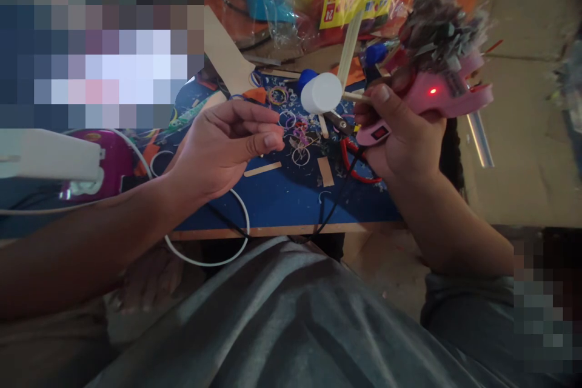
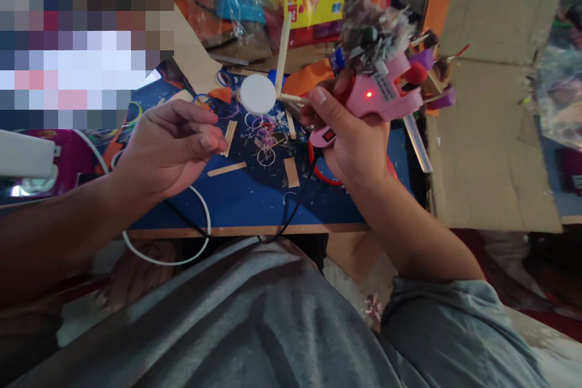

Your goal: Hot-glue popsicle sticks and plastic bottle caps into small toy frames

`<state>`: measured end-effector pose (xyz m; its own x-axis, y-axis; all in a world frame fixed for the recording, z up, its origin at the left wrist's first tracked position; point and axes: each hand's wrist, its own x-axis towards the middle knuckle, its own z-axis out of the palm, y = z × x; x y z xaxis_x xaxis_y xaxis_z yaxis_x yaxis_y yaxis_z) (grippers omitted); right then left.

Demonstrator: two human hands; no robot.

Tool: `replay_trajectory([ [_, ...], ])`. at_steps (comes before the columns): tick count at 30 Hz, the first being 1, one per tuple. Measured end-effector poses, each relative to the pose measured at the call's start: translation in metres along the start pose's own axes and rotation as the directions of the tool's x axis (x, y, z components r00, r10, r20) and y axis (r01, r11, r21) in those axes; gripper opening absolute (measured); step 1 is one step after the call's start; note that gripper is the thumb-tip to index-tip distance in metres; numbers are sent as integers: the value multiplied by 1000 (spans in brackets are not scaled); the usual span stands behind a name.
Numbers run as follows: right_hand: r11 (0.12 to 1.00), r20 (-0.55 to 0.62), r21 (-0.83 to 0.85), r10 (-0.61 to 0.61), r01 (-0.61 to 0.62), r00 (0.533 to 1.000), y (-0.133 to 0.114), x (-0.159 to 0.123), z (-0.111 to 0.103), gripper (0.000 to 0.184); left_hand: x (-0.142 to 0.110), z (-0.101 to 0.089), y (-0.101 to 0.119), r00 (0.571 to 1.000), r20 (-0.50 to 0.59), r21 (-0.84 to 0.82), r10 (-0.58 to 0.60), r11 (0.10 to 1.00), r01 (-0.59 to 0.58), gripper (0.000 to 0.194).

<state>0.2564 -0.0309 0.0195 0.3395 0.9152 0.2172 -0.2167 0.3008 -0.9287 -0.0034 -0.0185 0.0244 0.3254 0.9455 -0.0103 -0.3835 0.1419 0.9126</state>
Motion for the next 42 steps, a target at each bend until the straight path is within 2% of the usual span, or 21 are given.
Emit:
replay_trajectory([
  [5,1000,8,10,-14,14,1000,1,1,-1,46,-1,6,3,1000,8,-23,2,1000,-2,41],
  [11,999,10,-15,45,-45,999,4,3,-6,53,-4,8,5,996,-39,1,-79,997,79,42],
  [15,999,28,22,32,-32,999,4,2,-5,53,-3,6,5,998,-33,-17,-58,998,58,32],
  [18,998,47,71,0,-3,999,3,1,-4,48,-3,7,6,998,-27,-31,-56,998,55,34],
  [21,996,44,81,20,-24,999,2,0,-3,46,-4,7,6,999,-23,-17,-40,999,39,35],
  [25,997,-1,60,39,-39,999,0,-1,-1,42,-3,2,2,1000,-14,21,-8,1000,8,36],
  [30,999,11,48,16,-17,1000,-3,-2,2,38,-2,-4,-1,999,33,67,9,998,-11,40],
  [34,998,8,8,58,-58,998,-5,-3,1,38,-2,-7,-3,998,56,84,17,996,-22,43],
  [38,999,-11,32,35,-35,999,-6,-4,2,37,-3,-5,-2,999,47,91,11,996,-15,42],
  [42,999,-1,5,32,-32,999,-5,-4,3,39,-5,2,3,1000,16,25,-11,1000,11,37],
])
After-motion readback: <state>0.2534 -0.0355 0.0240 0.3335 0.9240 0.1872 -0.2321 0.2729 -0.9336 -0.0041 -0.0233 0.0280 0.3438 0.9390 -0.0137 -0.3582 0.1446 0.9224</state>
